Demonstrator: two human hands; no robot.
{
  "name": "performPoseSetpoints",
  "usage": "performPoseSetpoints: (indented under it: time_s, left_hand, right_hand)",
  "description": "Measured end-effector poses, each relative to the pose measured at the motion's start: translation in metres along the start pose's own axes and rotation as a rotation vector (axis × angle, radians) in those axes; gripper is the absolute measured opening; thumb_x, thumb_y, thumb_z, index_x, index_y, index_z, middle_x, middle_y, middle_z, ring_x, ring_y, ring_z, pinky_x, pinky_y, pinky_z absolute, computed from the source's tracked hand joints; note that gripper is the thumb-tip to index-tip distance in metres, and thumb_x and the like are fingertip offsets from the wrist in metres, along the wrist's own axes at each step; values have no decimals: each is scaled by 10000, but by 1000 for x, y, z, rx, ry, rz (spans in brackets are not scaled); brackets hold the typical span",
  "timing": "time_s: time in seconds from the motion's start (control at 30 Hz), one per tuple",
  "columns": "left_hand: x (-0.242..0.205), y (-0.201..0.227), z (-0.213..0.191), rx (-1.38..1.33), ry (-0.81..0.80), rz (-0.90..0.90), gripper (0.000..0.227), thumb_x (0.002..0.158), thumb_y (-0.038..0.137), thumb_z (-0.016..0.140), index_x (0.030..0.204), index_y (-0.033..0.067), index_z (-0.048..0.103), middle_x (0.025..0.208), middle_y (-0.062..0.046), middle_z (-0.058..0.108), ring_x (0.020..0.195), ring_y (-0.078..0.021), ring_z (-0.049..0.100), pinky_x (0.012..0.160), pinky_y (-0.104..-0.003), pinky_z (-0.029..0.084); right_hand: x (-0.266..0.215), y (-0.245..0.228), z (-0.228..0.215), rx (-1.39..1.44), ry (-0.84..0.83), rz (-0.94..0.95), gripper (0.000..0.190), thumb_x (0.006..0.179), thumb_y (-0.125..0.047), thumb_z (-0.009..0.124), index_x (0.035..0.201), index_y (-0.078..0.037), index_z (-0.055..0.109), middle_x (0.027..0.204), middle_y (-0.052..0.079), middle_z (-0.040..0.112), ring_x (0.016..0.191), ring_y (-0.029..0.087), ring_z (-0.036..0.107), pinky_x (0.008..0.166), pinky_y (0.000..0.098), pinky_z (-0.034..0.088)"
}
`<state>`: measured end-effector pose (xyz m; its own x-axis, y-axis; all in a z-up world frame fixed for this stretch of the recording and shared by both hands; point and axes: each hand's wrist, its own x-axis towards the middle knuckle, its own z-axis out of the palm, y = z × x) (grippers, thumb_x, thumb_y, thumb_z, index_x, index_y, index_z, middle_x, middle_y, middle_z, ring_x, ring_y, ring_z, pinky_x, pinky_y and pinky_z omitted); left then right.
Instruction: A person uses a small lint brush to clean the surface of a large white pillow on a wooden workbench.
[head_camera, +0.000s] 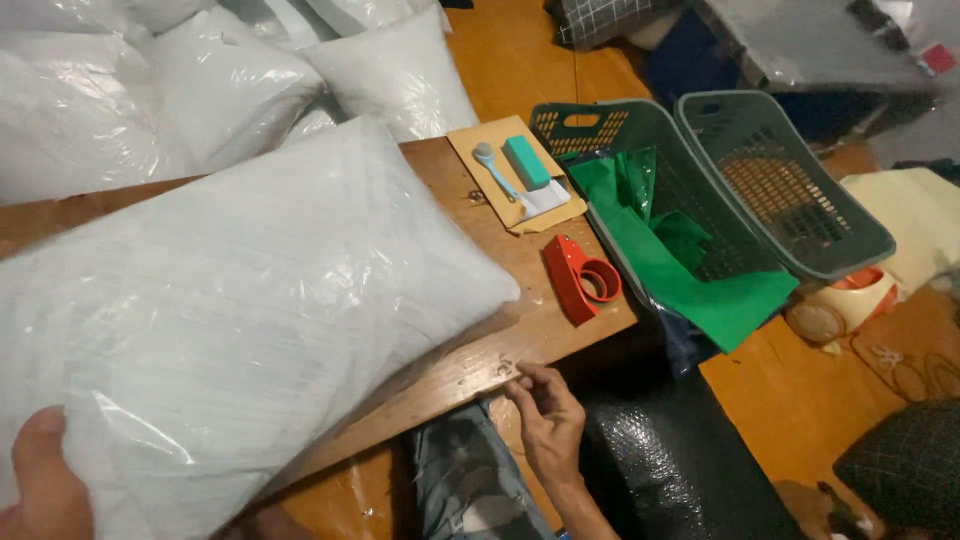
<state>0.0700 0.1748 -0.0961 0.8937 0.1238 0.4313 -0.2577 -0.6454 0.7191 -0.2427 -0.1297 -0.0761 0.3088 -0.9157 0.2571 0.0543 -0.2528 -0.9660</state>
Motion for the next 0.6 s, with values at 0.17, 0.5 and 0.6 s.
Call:
performPoseSetpoints:
  time_s: [0.17,0.5,0.6]
  left_hand:
    - [-23,70,-20,-371,-198,543,602,1051,-307,830,1571,-357,531,1450,-494,611,1355,-549,609,1281,-559,462]
    - [0,102,2,-125,-101,803,365,1078,-141,985,1324,-314,778,1261,-385,763,1250,-501,719,1145,-528,597]
    - [1,84,9,-88,-222,721,425,988,-12,872,1259,-304,722,1217,-407,731,1217,-527,700,1092,-550,564]
  right_hand:
    - [-27,-3,-14,-233,-60,46,99,872,-49,722,907,9,793,835,102,705,656,169,740,619,254,651]
    - [68,-1,-14,-260,-74,-168,488,1050,-237,543,623,-126,336,582,-28,330,567,82,319,536,310,298]
    - [157,7,4,-306,40,-245,272,994,-141,659,736,-76,603,669,-23,530,660,87,475,623,290,427]
